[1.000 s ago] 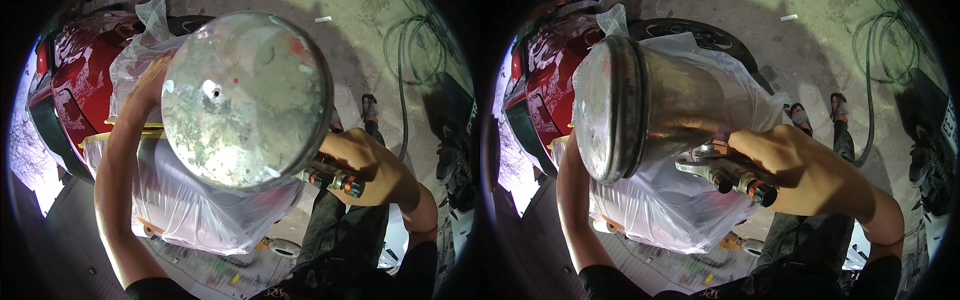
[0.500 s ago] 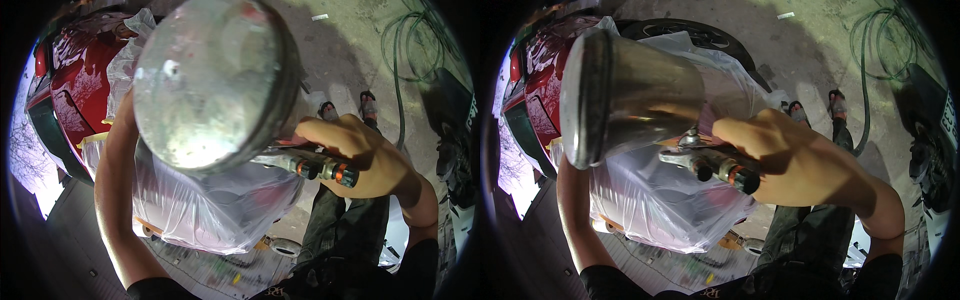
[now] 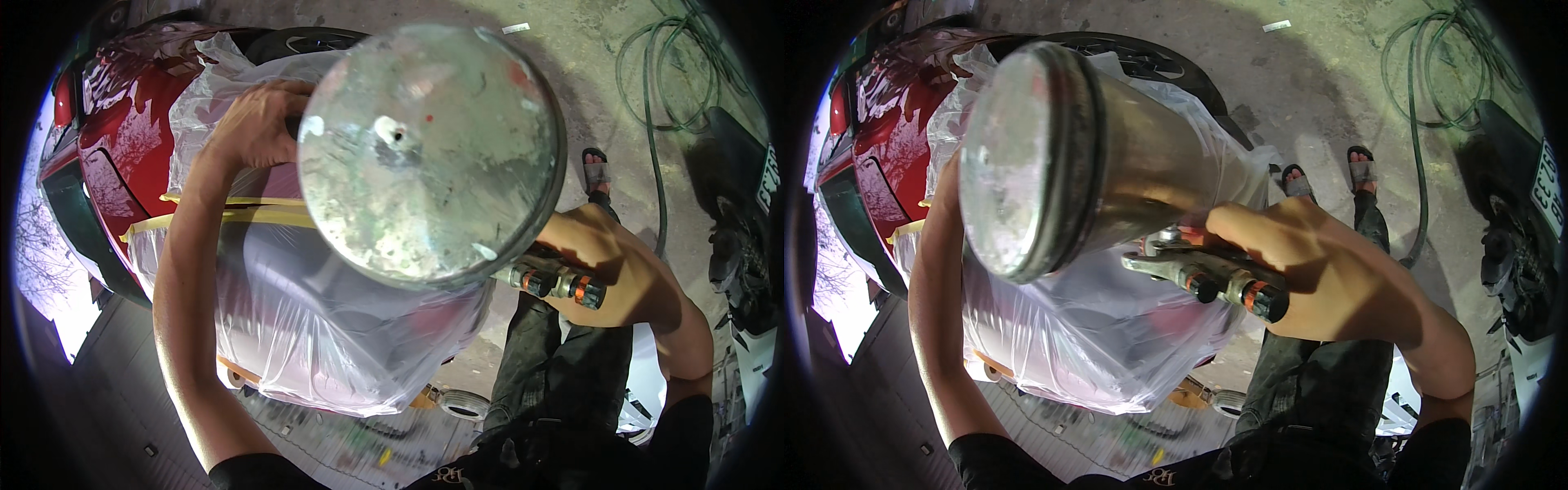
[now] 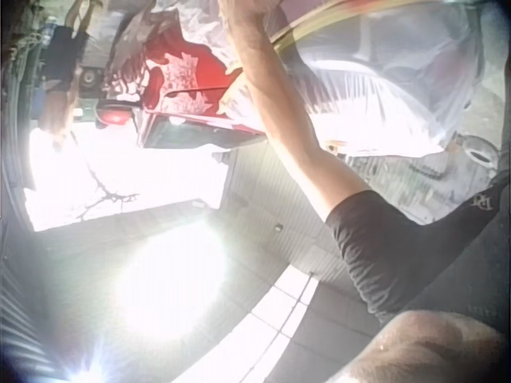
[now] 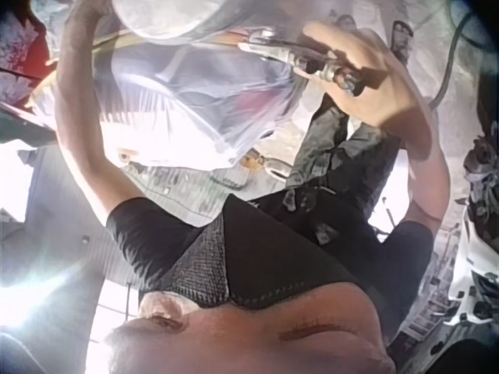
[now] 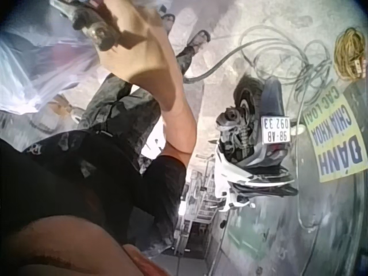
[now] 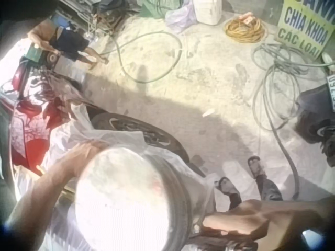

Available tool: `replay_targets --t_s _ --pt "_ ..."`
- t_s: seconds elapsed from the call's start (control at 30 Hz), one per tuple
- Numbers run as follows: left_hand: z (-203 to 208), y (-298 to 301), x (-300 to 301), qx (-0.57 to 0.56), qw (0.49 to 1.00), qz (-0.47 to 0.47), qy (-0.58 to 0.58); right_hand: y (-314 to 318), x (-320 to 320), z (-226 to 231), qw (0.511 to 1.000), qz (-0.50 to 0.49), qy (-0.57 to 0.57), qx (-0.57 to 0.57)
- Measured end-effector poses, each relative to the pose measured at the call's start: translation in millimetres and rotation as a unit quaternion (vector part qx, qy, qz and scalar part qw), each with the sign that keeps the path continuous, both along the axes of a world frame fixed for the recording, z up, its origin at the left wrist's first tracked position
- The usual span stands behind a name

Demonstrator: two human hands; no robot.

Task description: The person uses a spray gun to apply red paint to the front bumper of a red car, which is partially covered with plastic sheeting and masking tape. After spraying, the person removes the plastic sheeting and masking tape from the bumper area.

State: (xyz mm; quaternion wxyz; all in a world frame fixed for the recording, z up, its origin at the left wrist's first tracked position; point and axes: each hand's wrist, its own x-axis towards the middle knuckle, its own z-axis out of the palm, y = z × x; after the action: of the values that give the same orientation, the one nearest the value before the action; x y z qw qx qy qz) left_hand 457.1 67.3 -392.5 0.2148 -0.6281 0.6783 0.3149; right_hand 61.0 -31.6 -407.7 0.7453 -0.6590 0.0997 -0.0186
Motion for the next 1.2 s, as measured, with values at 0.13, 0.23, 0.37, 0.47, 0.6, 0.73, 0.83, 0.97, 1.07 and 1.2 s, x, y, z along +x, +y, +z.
replay_targets --t_s 0.13,0.23,0.37,0.47,0.6,0.73,0.83,0.97,1.07,1.2 --pt "15 7 -5 0.013 1.0 0.015 -0.016 9 10 -3 0.998 -0.027 -0.05 0.005" --pt "12 9 -8 0.017 0.999 0.022 -0.019 10 22 -10 1.0 0.006 -0.029 -0.01" --pt "8 5 -6 0.015 1.0 0.021 -0.013 8 15 -9 0.999 0.035 0.003 -0.031" --pt "7 -1 -7 0.02 1.0 0.021 -0.009 11 1 -4 0.998 -0.01 -0.006 -0.066" --pt "11 3 -8 0.033 0.998 0.051 -0.019 13 -16 -10 0.997 -0.02 -0.024 -0.077" --pt "4 4 -5 0.02 1.0 0.018 -0.012 7 -25 -16 0.998 0.059 0.025 -0.002" --pt "8 3 -10 0.017 0.999 0.023 -0.019 9 -28 -17 0.998 0.058 0.022 0.001" --pt "4 3 -5 0.023 1.0 0.014 0.001 7 -30 -17 0.995 0.086 0.042 -0.02" --pt "16 1 -8 0.031 0.997 0.061 0.02 20 -41 -20 0.992 0.008 0.008 -0.124" --pt "11 -1 -12 0.018 0.999 0.037 -0.005 28 -42 -13 0.988 -0.034 0.003 -0.148"
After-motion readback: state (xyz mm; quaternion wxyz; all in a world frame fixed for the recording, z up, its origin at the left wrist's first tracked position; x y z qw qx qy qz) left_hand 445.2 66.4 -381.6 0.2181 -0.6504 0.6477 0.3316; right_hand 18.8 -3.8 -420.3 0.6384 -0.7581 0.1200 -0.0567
